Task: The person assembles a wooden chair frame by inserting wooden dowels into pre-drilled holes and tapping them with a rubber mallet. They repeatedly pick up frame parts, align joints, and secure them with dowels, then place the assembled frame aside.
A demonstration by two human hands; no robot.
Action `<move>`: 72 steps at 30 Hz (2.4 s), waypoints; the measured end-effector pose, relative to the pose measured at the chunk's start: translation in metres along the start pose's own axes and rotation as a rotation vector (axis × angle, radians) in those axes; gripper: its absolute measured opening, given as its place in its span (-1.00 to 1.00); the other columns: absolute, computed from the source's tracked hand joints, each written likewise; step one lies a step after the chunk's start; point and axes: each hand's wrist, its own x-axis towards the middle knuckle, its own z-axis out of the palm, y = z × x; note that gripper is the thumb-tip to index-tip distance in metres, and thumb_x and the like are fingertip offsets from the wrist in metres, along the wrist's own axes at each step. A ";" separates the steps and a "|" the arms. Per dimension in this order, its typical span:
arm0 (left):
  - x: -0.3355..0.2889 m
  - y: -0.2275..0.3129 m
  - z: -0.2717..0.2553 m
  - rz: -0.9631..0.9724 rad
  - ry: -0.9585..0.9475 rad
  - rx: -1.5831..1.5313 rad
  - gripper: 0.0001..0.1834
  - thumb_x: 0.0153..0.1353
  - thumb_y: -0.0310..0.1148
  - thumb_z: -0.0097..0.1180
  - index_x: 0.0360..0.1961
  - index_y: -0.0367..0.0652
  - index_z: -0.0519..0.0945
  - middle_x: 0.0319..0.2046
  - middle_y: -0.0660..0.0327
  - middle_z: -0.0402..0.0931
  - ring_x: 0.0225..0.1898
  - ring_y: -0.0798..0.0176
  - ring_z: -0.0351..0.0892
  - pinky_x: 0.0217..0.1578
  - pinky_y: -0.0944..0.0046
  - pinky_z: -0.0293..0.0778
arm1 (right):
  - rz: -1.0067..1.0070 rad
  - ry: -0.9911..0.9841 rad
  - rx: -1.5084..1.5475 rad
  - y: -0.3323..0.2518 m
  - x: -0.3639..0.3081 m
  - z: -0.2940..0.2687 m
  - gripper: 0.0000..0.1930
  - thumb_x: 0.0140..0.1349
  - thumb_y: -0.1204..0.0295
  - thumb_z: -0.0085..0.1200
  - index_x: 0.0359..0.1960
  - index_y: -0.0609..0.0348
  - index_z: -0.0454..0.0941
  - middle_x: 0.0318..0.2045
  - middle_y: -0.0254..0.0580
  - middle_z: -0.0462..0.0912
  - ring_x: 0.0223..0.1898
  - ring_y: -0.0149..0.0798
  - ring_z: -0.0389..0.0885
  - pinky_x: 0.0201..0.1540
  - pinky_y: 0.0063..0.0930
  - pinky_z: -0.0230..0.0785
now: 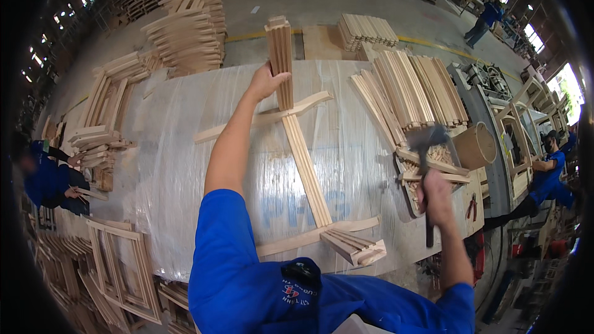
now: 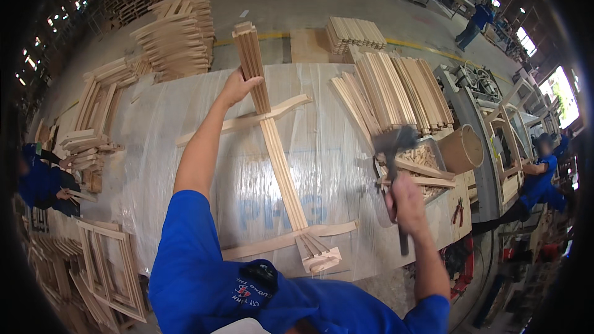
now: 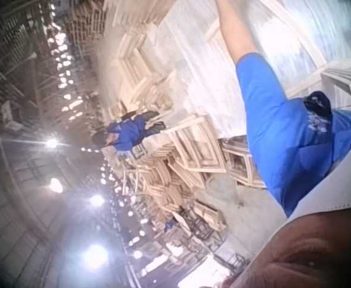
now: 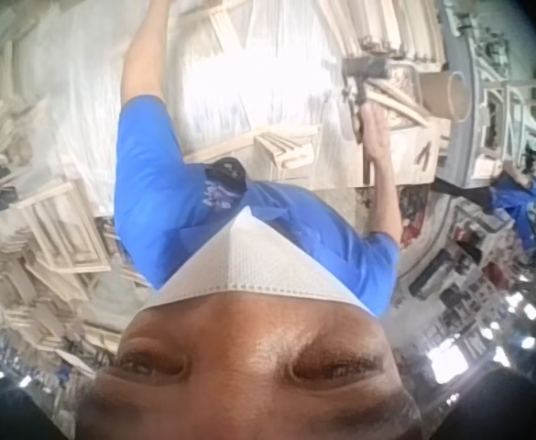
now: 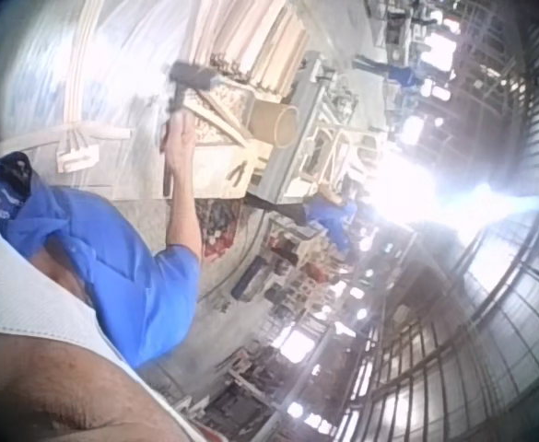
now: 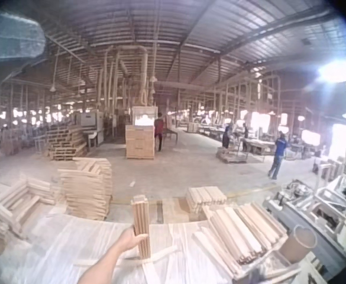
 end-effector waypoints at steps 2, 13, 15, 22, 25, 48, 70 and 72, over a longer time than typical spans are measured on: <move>-0.002 -0.004 0.003 0.003 0.002 -0.027 -0.35 0.23 -0.15 0.40 0.23 -0.32 0.53 0.11 -0.05 0.66 0.14 0.06 0.65 0.17 0.13 0.50 | -0.448 0.076 -0.084 -0.083 0.034 -0.005 -0.57 0.65 0.11 -0.23 -0.40 0.06 0.41 -0.64 -0.45 0.44 -0.71 -0.56 0.32 -0.65 -0.62 0.17; 0.001 -0.002 0.011 -0.004 0.023 -0.001 -0.37 0.25 -0.16 0.39 0.24 -0.31 0.53 0.11 -0.06 0.67 0.15 0.03 0.66 0.18 0.10 0.51 | -1.358 0.673 -0.456 -0.272 0.238 0.133 -0.76 0.48 0.29 -0.02 -0.25 0.18 0.57 -0.53 -0.24 0.49 -0.46 -0.32 0.52 -0.40 -0.35 0.40; 0.003 0.004 0.020 -0.011 -0.002 0.101 -0.36 0.24 -0.13 0.39 0.24 -0.28 0.54 0.10 -0.06 0.68 0.15 0.01 0.67 0.17 0.10 0.51 | -0.936 0.243 -0.917 -0.216 0.243 0.173 -0.65 0.52 0.19 -0.05 -0.22 0.25 0.59 -0.56 -0.22 0.48 -0.50 -0.27 0.54 -0.45 -0.31 0.43; -0.006 -0.011 0.008 -0.087 0.010 0.170 -0.34 0.22 -0.04 0.40 0.24 -0.20 0.57 0.07 -0.04 0.70 0.11 -0.01 0.69 0.13 0.09 0.54 | -0.470 -0.034 -0.410 -0.313 0.148 0.126 -0.66 0.58 0.13 -0.10 -0.13 0.14 0.57 -0.62 -0.37 0.48 -0.69 -0.44 0.35 -0.68 -0.45 0.21; -0.008 -0.014 0.008 -0.104 -0.018 0.115 -0.35 0.22 -0.05 0.40 0.24 -0.20 0.58 0.05 -0.01 0.72 0.08 0.00 0.71 0.11 0.10 0.55 | -0.614 -0.109 -0.112 -0.328 0.139 0.133 -0.67 0.60 0.15 -0.14 -0.03 0.14 0.54 -0.58 -0.39 0.48 -0.66 -0.47 0.35 -0.65 -0.52 0.24; -0.391 0.027 0.146 -0.551 -0.727 -0.030 -0.32 0.07 -0.24 0.50 0.18 -0.34 0.57 0.10 -0.13 0.62 0.15 -0.14 0.62 0.14 0.03 0.52 | 0.439 0.247 -0.653 0.237 -0.190 -0.032 -0.69 0.38 0.15 0.18 -0.13 0.16 0.66 -0.36 0.13 0.72 -0.24 0.23 0.71 -0.16 0.11 0.49; -0.400 0.332 0.019 0.081 -0.217 0.528 -0.52 0.17 -0.04 0.39 -0.10 -0.25 0.71 -0.26 -0.07 0.69 -0.19 -0.18 0.68 -0.16 -0.02 0.56 | -0.728 -0.080 -0.003 0.138 -0.022 0.205 -0.35 0.11 0.20 0.50 0.16 0.34 0.57 0.00 0.08 0.70 -0.02 0.08 0.69 0.15 -0.16 0.53; -0.412 0.348 0.012 0.050 -0.234 0.488 -0.49 0.16 0.03 0.38 -0.10 -0.21 0.73 -0.31 -0.05 0.70 -0.23 -0.20 0.68 -0.19 -0.04 0.57 | -0.699 -0.226 0.097 0.127 -0.005 0.228 -0.39 0.10 0.24 0.51 0.12 0.34 0.60 -0.04 0.02 0.71 -0.08 0.01 0.71 0.12 -0.19 0.54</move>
